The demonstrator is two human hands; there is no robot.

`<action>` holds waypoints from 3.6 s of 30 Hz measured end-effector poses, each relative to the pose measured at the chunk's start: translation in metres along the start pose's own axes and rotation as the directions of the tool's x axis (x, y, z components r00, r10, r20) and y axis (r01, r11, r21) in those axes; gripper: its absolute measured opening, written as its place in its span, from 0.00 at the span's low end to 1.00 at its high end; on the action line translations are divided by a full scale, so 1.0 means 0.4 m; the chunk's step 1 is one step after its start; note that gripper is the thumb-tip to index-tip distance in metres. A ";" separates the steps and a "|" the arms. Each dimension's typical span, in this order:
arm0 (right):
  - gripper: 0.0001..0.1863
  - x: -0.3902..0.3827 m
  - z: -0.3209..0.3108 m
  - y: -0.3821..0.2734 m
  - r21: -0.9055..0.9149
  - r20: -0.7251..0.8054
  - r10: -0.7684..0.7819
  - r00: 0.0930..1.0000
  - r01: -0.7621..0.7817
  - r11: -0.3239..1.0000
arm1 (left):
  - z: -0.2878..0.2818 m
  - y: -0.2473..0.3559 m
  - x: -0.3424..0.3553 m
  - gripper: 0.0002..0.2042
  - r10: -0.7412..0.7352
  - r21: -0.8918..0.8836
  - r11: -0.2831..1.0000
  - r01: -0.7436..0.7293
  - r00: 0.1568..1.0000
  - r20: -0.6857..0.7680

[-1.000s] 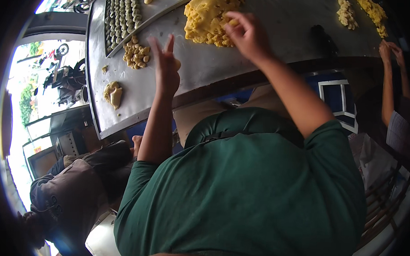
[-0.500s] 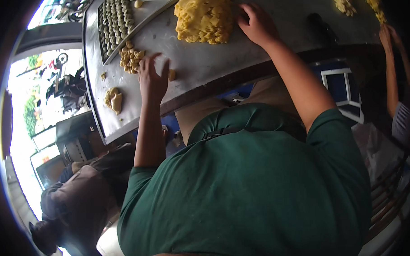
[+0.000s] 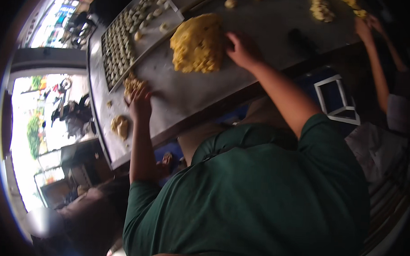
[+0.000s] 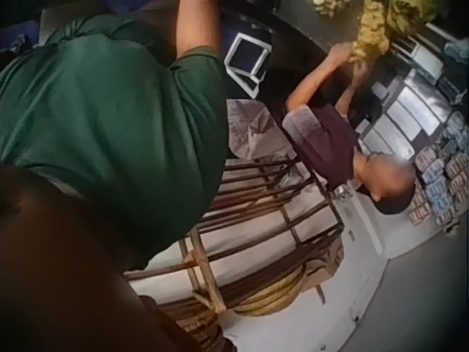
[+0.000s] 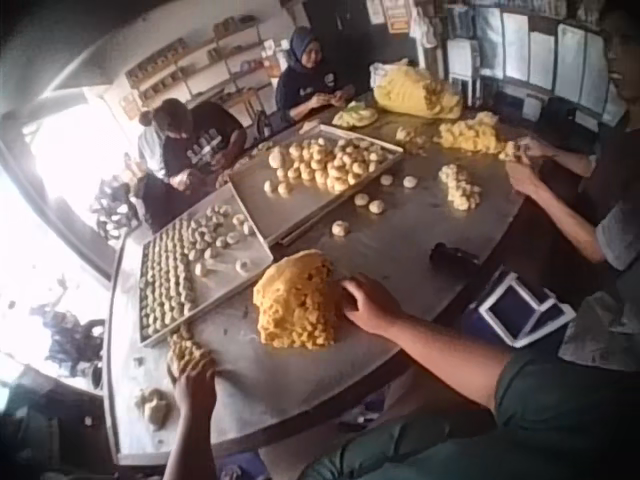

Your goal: The person shapes small pieces of dough by hand and places them into rows on a metal tray alongside other workers.

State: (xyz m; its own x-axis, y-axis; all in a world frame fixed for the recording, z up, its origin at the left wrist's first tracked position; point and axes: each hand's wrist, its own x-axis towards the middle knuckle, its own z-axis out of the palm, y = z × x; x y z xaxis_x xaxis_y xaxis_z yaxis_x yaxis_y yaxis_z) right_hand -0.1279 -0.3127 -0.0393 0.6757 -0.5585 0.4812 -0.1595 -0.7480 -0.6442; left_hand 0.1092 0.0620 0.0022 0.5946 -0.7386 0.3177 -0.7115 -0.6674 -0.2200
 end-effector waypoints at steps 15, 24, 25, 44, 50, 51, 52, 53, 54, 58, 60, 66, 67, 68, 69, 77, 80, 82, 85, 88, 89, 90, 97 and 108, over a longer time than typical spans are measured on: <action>0.09 0.063 -0.102 -0.007 -0.098 0.392 -0.064 0.918 0.111 0.989 | -0.047 0.262 -0.069 0.12 -0.156 -0.583 0.800 0.141 0.988 0.025; 0.10 0.002 -0.122 -0.047 -0.057 0.432 -0.200 0.879 0.248 0.967 | -0.073 0.266 -0.051 0.10 -0.148 -0.550 0.822 0.146 0.988 0.042; 0.11 0.018 -0.154 -0.054 -0.125 0.608 -0.180 0.773 0.318 0.940 | -0.072 0.267 -0.049 0.10 -0.147 -0.551 0.821 0.150 0.988 0.050; 0.14 -0.084 -0.124 -0.035 -0.159 0.287 -0.040 0.957 0.089 0.983 | -0.080 0.268 -0.046 0.08 -0.138 -0.574 0.813 0.102 0.990 -0.019; 0.13 -0.006 -0.059 -0.029 -0.149 0.145 0.017 0.989 0.005 0.989 | -0.080 0.269 -0.042 0.10 -0.161 -0.614 0.784 0.090 0.985 -0.061; 0.11 -0.014 -0.051 -0.051 -0.112 0.137 -0.009 0.991 0.025 0.993 | -0.070 0.262 -0.046 0.11 -0.163 -0.618 0.780 0.097 0.985 -0.051; 0.09 -0.017 -0.055 -0.065 -0.087 0.121 -0.035 0.992 0.046 0.995 | -0.065 0.261 -0.042 0.12 -0.157 -0.607 0.786 0.117 0.988 -0.013; 0.07 -0.001 -0.070 -0.063 -0.097 0.166 -0.029 0.986 0.046 0.994 | -0.069 0.261 -0.034 0.12 -0.168 -0.607 0.787 0.111 0.985 -0.038; 0.06 -0.013 -0.072 -0.067 -0.094 0.223 0.015 0.975 0.007 0.996 | -0.076 0.259 -0.045 0.11 -0.159 -0.594 0.797 0.112 0.987 -0.027; 0.15 -0.022 -0.091 -0.072 -0.060 0.032 -0.117 0.993 0.119 0.991 | -0.087 0.259 -0.044 0.12 -0.138 -0.580 0.809 0.096 0.990 -0.028; 0.18 -0.052 -0.103 -0.048 -0.108 0.054 -0.080 0.995 0.085 0.990 | -0.094 0.267 -0.047 0.14 -0.180 -0.637 0.759 0.134 0.984 -0.008; 0.14 -0.042 -0.105 -0.081 -0.167 0.178 -0.087 0.980 0.117 0.979 | -0.088 0.265 -0.044 0.12 -0.136 -0.619 0.779 0.100 0.991 -0.011; 0.14 -0.029 -0.095 -0.064 -0.169 0.173 -0.079 0.982 0.109 0.980 | -0.090 0.265 -0.042 0.11 -0.116 -0.590 0.801 0.100 0.993 0.012; 0.12 -0.015 -0.080 -0.046 -0.222 0.206 -0.261 0.943 0.305 0.926 | -0.090 0.268 -0.038 0.11 -0.107 -0.589 0.803 0.093 0.994 0.011; 0.11 -0.014 -0.072 -0.031 -0.268 0.249 -0.430 0.868 0.488 0.831 | -0.090 0.275 -0.033 0.10 -0.112 -0.596 0.797 0.100 0.994 0.017; 0.07 0.035 -0.161 -0.062 0.042 0.207 -0.105 0.973 0.098 0.994 | -0.090 0.267 -0.047 0.10 -0.138 -0.579 0.805 0.131 0.990 0.033; 0.11 -0.039 -0.170 0.005 -0.181 0.137 -0.166 0.977 0.189 0.965 | -0.082 0.271 -0.042 0.10 -0.166 -0.636 0.764 0.110 0.986 -0.029; 0.13 -0.111 -0.175 -0.015 -0.260 0.166 -0.143 0.976 0.183 0.948 | -0.075 0.275 -0.043 0.11 -0.171 -0.653 0.750 0.102 0.984 -0.042; 0.12 -0.146 -0.188 -0.111 -0.058 0.391 -0.133 0.911 0.168 0.984 | -0.066 0.267 -0.053 0.12 -0.136 -0.578 0.808 0.111 0.991 -0.001; 0.13 -0.108 -0.156 -0.118 -0.018 0.386 -0.128 0.914 0.146 0.989 | -0.063 0.268 -0.052 0.13 -0.145 -0.556 0.823 0.111 0.989 -0.018; 0.12 -0.078 -0.133 -0.113 -0.116 0.275 -0.148 0.950 0.185 0.976 | -0.062 0.273 -0.046 0.13 -0.129 -0.561 0.822 0.097 0.992 -0.017; 0.12 -0.052 -0.111 -0.097 -0.117 0.273 -0.142 0.952 0.179 0.977 | -0.069 0.273 -0.045 0.12 -0.136 -0.565 0.818 0.105 0.991 -0.013; 0.09 -0.055 -0.100 -0.109 -0.179 0.381 -0.003 0.925 0.077 0.981 | -0.082 0.258 -0.052 0.13 -0.135 -0.541 0.833 0.117 0.991 0.006; 0.05 -0.092 -0.121 -0.105 -0.060 0.230 -0.093 0.969 0.110 0.992 | -0.053 0.271 -0.028 0.06 -0.094 -0.526 0.850 0.014 0.988 -0.125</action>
State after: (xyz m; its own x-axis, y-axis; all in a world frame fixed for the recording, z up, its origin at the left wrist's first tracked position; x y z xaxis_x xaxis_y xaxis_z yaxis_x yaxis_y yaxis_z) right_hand -0.1811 -0.2781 -0.0010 0.8351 -0.3886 0.3894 -0.1269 -0.8248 -0.5510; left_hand 0.0176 -0.0001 -0.0055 0.6073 -0.6547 0.4500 -0.7935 -0.5282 0.3024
